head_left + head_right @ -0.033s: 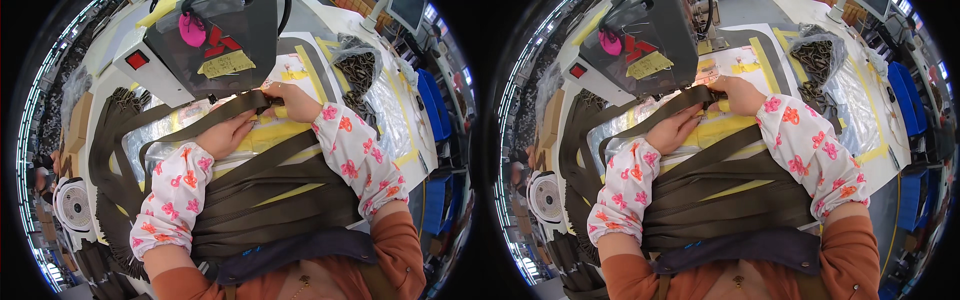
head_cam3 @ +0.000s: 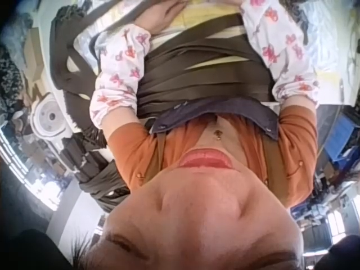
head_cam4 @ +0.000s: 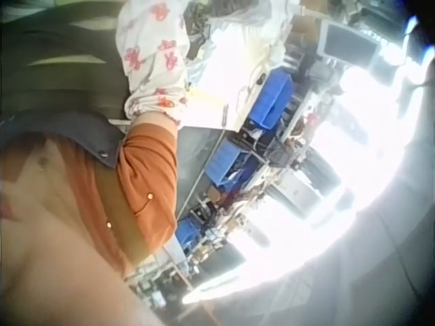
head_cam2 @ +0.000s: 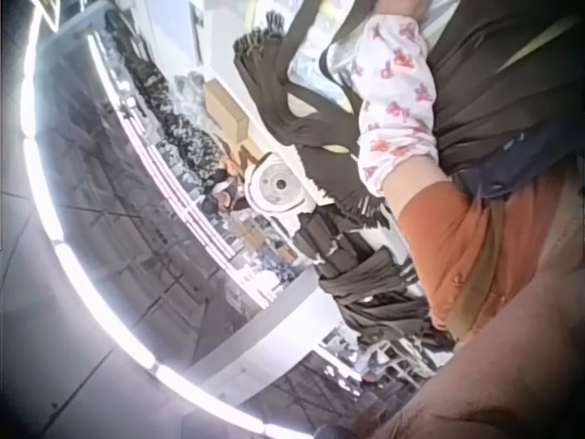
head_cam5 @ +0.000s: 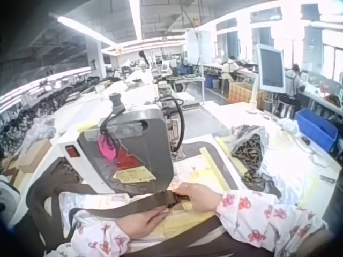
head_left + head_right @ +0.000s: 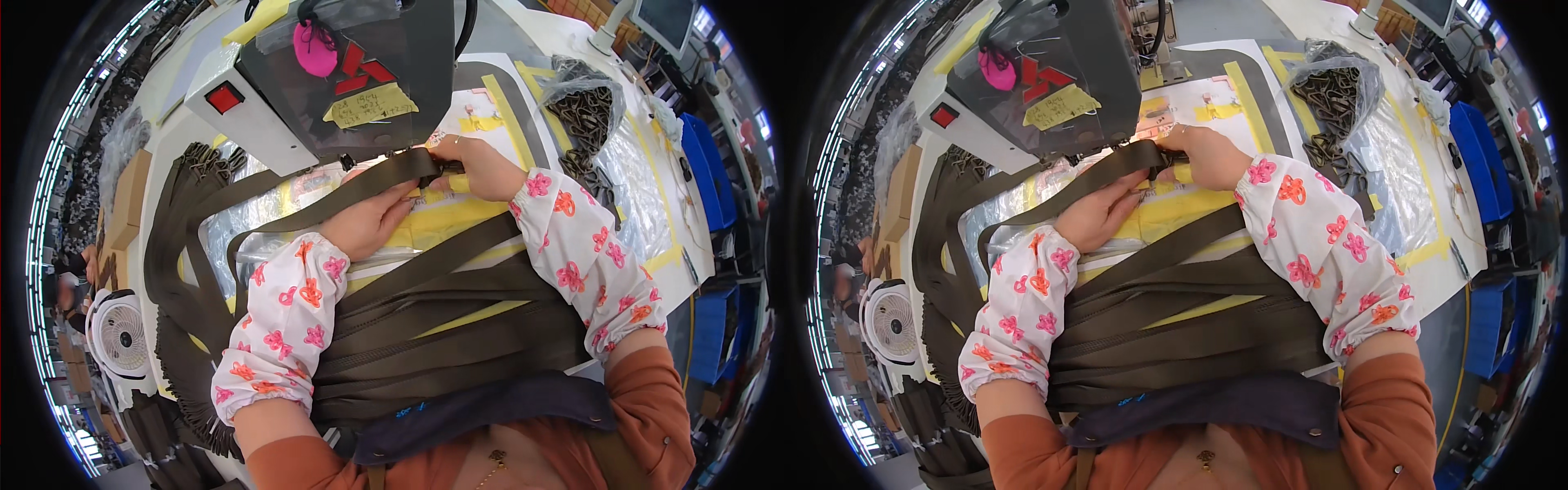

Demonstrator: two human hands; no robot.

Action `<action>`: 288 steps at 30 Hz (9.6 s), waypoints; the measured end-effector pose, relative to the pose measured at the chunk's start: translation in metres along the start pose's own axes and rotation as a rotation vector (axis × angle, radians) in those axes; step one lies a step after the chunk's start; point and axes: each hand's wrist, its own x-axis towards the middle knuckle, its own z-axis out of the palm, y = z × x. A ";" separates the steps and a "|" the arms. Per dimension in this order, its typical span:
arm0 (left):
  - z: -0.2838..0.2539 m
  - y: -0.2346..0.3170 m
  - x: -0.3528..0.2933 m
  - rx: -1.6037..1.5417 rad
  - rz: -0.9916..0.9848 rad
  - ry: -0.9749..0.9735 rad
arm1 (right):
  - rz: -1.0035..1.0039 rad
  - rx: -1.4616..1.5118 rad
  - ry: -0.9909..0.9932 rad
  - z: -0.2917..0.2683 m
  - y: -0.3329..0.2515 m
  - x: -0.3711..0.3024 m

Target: The person is using an industrial sewing machine to sew buckles onto webbing straps.

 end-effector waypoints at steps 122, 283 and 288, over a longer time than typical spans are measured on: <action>-0.007 -0.012 0.007 0.570 0.298 0.162 | -0.202 -0.755 0.009 0.024 -0.044 -0.011; -0.103 0.006 -0.048 0.692 0.305 0.368 | 0.619 -1.134 -0.129 -0.168 0.042 -0.074; -0.019 0.061 0.011 0.302 0.406 0.214 | 0.544 -1.199 0.063 -0.162 0.038 -0.079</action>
